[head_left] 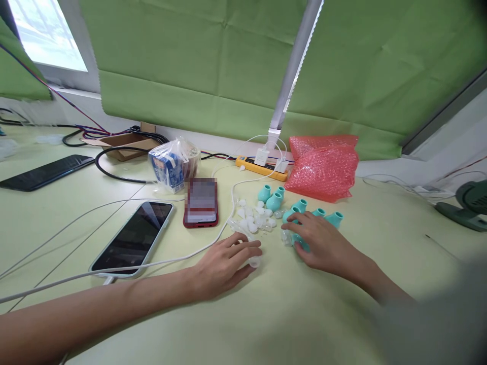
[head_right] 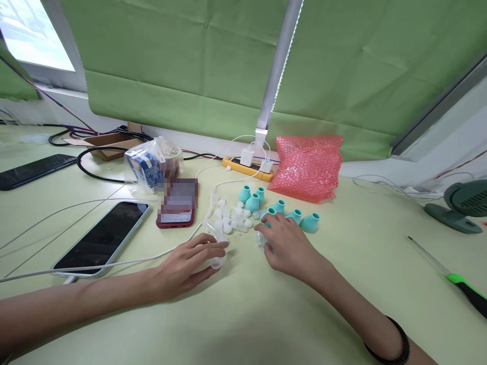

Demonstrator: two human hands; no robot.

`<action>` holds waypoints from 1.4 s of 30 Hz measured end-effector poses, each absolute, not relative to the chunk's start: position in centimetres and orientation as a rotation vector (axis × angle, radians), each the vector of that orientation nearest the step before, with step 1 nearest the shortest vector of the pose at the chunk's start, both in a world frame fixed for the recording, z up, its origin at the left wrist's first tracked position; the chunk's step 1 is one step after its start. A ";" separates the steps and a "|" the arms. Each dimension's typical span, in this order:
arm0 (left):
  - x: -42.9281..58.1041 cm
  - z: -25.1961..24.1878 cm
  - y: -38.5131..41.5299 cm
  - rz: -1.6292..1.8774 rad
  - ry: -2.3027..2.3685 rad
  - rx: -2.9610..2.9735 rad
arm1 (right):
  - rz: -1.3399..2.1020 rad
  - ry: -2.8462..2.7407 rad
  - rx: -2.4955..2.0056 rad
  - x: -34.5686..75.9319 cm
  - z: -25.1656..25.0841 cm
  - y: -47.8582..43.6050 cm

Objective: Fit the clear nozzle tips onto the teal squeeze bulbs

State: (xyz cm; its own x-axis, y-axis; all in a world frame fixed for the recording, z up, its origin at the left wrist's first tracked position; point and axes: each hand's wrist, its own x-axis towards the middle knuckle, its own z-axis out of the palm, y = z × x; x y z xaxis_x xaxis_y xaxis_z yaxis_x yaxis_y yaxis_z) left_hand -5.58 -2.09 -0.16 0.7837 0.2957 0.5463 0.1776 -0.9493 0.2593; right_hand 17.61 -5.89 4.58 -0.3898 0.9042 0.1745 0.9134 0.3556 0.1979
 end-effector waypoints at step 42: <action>-5.7 -0.5 -2.0 0.993 0.525 2.402 | 0.496 -2.061 -1.245 13.9 3.3 -7.5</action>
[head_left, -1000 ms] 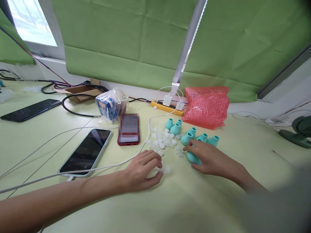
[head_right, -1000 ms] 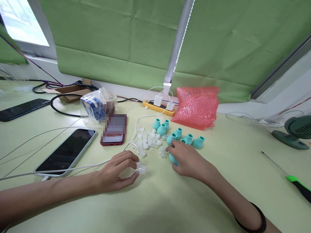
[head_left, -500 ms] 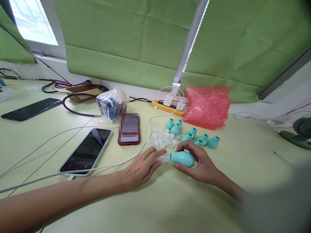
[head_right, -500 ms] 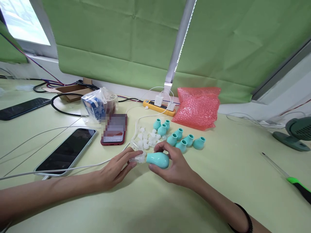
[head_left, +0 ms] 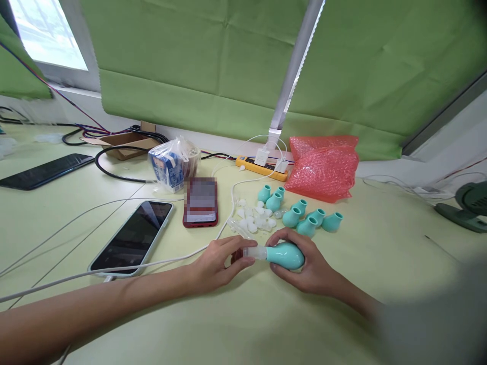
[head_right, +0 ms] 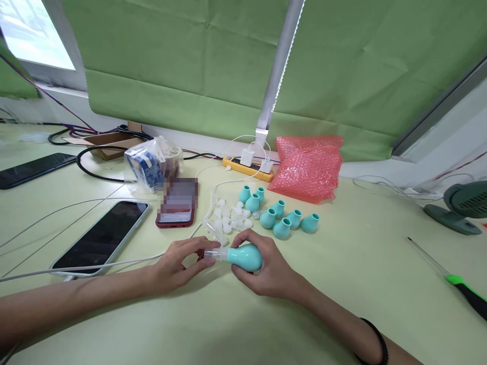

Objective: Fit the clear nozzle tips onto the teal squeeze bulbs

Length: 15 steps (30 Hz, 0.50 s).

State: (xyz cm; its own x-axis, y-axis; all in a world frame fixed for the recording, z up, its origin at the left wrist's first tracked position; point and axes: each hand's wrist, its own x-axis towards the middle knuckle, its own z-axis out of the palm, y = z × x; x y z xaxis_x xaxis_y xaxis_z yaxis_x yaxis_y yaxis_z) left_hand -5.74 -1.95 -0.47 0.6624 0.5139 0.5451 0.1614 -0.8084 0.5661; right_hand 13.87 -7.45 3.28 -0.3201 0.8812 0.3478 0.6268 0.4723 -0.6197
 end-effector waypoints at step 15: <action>-5.8 -0.3 -2.1 1.060 0.257 2.581 | 1.139 -1.649 -1.424 12.8 2.9 -7.9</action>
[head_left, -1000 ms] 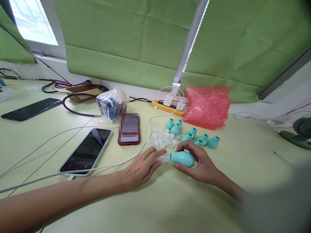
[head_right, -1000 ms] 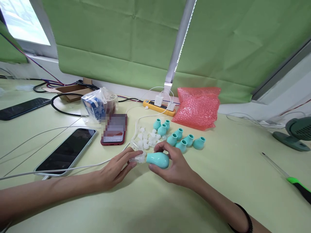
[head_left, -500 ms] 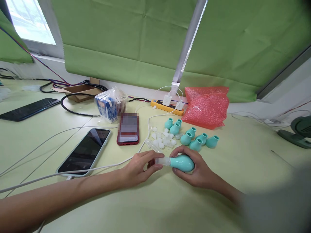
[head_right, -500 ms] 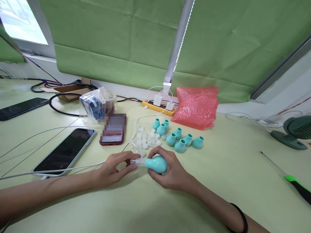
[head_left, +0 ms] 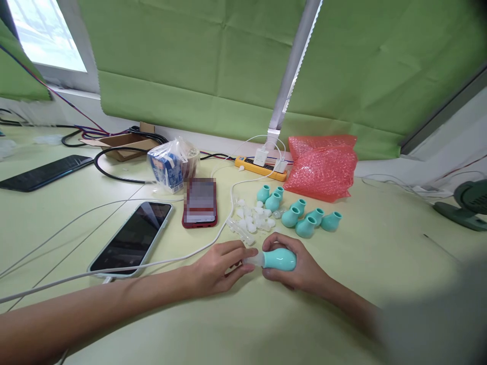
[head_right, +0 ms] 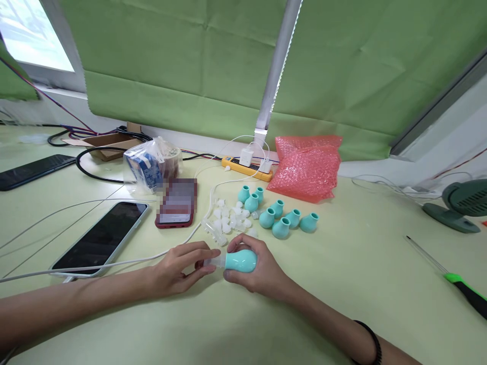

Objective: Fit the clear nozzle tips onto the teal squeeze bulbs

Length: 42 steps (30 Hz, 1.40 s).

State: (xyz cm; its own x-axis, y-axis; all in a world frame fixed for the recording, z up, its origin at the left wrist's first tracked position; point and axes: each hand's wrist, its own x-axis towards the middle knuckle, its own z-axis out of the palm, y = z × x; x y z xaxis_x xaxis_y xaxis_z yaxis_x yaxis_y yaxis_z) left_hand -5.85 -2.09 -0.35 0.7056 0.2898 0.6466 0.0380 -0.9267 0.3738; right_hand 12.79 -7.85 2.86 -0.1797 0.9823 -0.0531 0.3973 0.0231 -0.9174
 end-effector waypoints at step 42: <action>-5.7 1.9 -4.4 0.988 0.622 1.619 | 0.075 -2.043 -1.169 13.2 1.9 -6.6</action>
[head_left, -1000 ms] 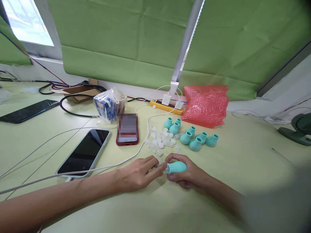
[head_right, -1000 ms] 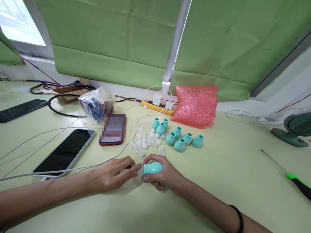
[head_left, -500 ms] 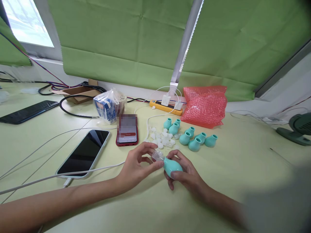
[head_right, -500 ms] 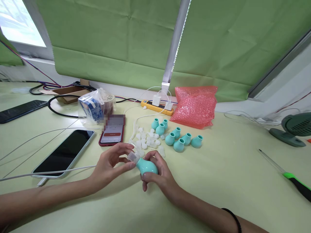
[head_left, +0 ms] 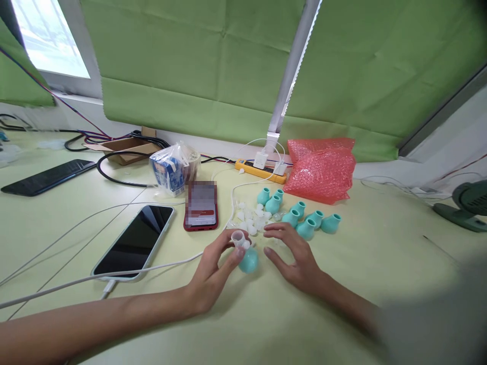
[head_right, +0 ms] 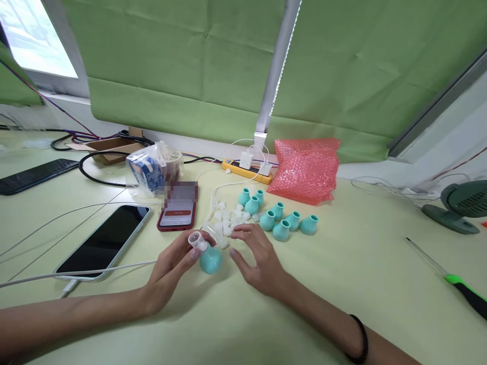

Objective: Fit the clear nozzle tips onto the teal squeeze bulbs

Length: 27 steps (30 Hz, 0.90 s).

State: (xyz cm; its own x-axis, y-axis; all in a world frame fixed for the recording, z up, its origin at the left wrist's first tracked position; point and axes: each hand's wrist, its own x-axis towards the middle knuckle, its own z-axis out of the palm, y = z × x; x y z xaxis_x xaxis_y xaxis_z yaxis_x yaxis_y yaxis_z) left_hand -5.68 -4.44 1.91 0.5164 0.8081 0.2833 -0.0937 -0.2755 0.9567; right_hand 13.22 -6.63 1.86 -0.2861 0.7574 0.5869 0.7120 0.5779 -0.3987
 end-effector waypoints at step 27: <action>-5.5 0.5 -3.9 0.790 0.845 1.866 | 0.941 -1.884 -1.133 13.5 5.5 -3.6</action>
State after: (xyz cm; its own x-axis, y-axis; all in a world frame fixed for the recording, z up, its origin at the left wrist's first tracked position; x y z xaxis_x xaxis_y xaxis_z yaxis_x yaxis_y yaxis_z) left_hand -5.50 -3.91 0.52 0.5601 0.8103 0.1724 0.2268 -0.3502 0.9088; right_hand 13.53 -3.64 5.45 -0.3428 0.9146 0.2144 0.3782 0.3433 -0.8597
